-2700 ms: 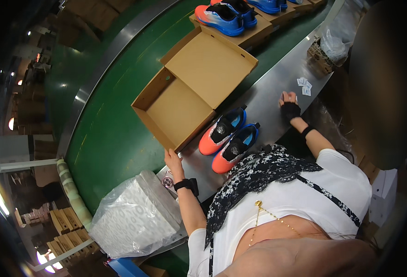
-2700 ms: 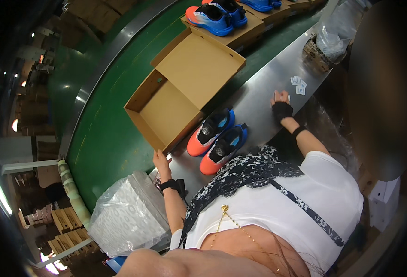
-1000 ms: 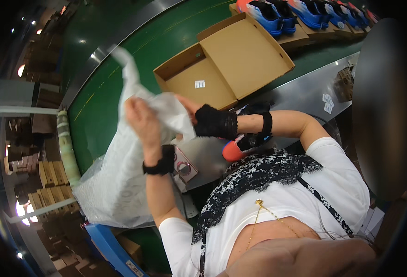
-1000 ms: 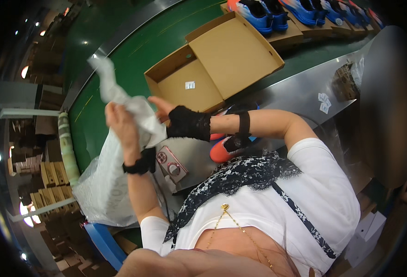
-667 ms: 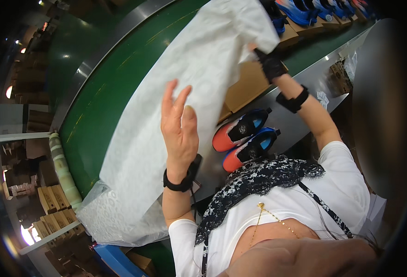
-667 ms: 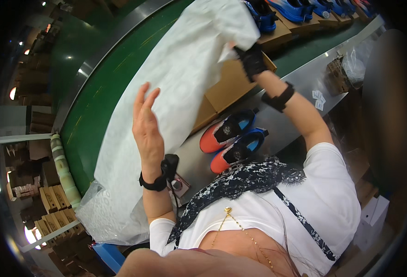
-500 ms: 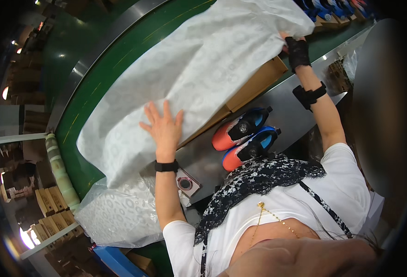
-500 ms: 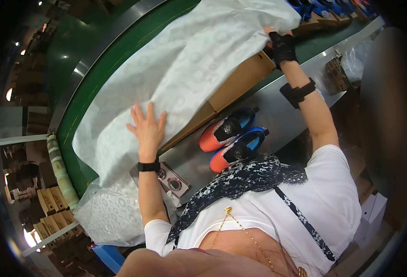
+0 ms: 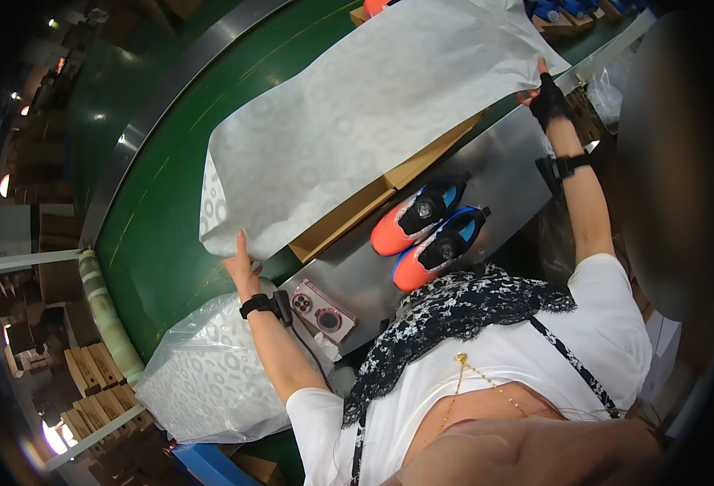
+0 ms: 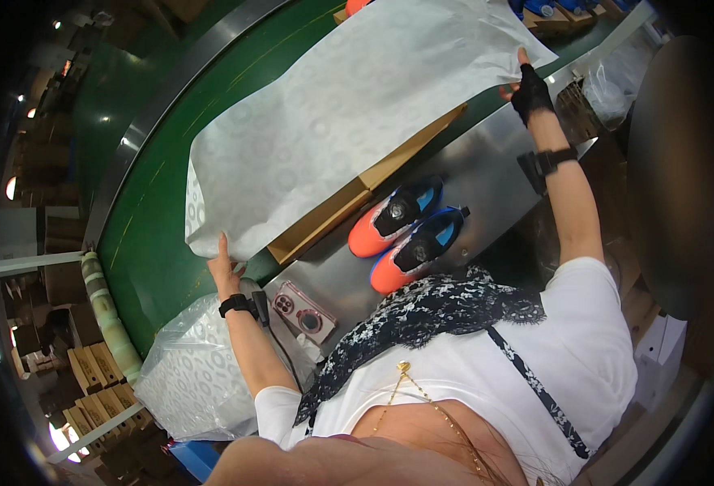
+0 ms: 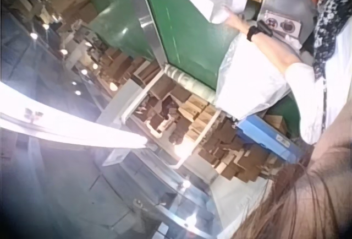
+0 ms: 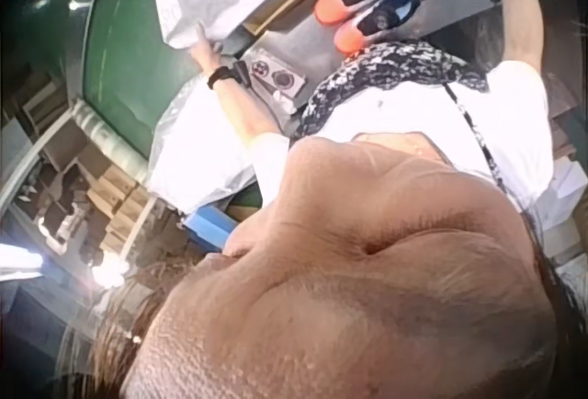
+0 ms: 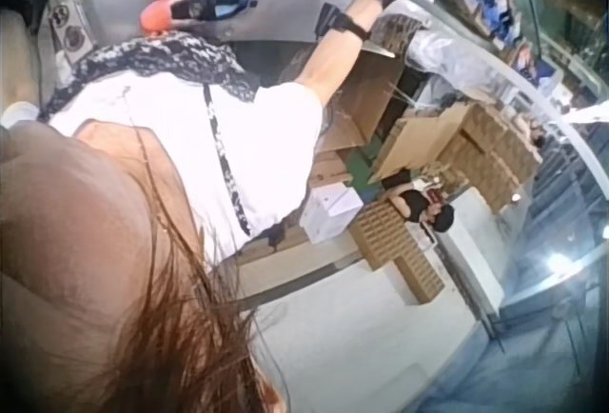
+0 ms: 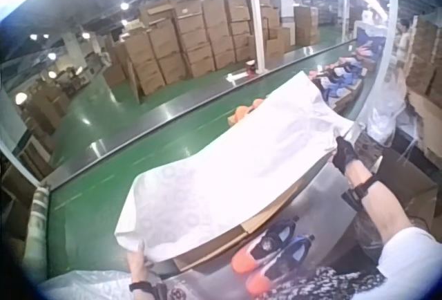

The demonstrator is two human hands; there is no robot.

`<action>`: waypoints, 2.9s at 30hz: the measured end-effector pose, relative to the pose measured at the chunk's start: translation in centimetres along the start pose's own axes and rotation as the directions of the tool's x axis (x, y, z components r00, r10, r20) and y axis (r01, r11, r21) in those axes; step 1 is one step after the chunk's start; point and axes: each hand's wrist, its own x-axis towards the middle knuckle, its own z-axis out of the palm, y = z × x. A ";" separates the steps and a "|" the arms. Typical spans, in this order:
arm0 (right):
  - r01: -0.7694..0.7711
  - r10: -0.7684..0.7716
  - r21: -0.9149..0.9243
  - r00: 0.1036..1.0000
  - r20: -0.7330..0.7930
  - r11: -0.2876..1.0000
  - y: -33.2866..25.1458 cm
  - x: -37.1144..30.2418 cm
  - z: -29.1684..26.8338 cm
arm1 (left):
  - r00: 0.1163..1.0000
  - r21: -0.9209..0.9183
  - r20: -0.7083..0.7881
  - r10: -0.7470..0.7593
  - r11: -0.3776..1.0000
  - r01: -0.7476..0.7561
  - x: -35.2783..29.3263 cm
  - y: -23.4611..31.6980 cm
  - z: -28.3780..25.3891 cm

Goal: Packaging athletic shoes into cardboard boxes with tissue paper and labels.

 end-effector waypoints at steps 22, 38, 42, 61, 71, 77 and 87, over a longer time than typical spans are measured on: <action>0.289 -0.032 -0.128 0.490 0.871 0.949 5.8 -22.6 13.8 | 0.836 -0.142 -0.206 0.509 0.830 -0.540 -5.2 0.6 1.7; 0.458 -0.193 -0.125 0.585 0.788 0.880 17.1 -16.8 17.5 | 0.695 0.112 0.654 0.298 0.871 -0.479 -5.9 3.7 13.8; 0.519 -0.354 -0.153 0.740 0.572 0.841 8.9 -14.9 10.5 | 0.573 0.526 0.814 0.092 0.299 -0.796 -4.3 0.7 15.2; 0.953 -0.647 0.181 -0.299 0.702 -0.243 2.1 -26.7 9.0 | 0.569 -0.031 0.595 0.568 0.724 -0.689 -17.2 1.3 11.7; 0.930 -0.845 0.367 -0.194 0.499 0.003 1.3 -25.3 8.8 | 0.804 -0.107 0.482 0.349 0.934 -0.341 -11.9 2.2 8.0; 0.870 -0.115 0.131 -0.086 0.990 0.476 11.9 -21.9 6.2 | 0.837 -0.445 0.463 0.291 0.893 -0.064 -4.3 2.5 13.2; -0.063 0.271 -0.298 0.626 0.731 0.952 14.2 -20.5 11.5 | 0.669 -0.283 0.637 0.383 0.923 -0.259 -3.3 -1.3 12.6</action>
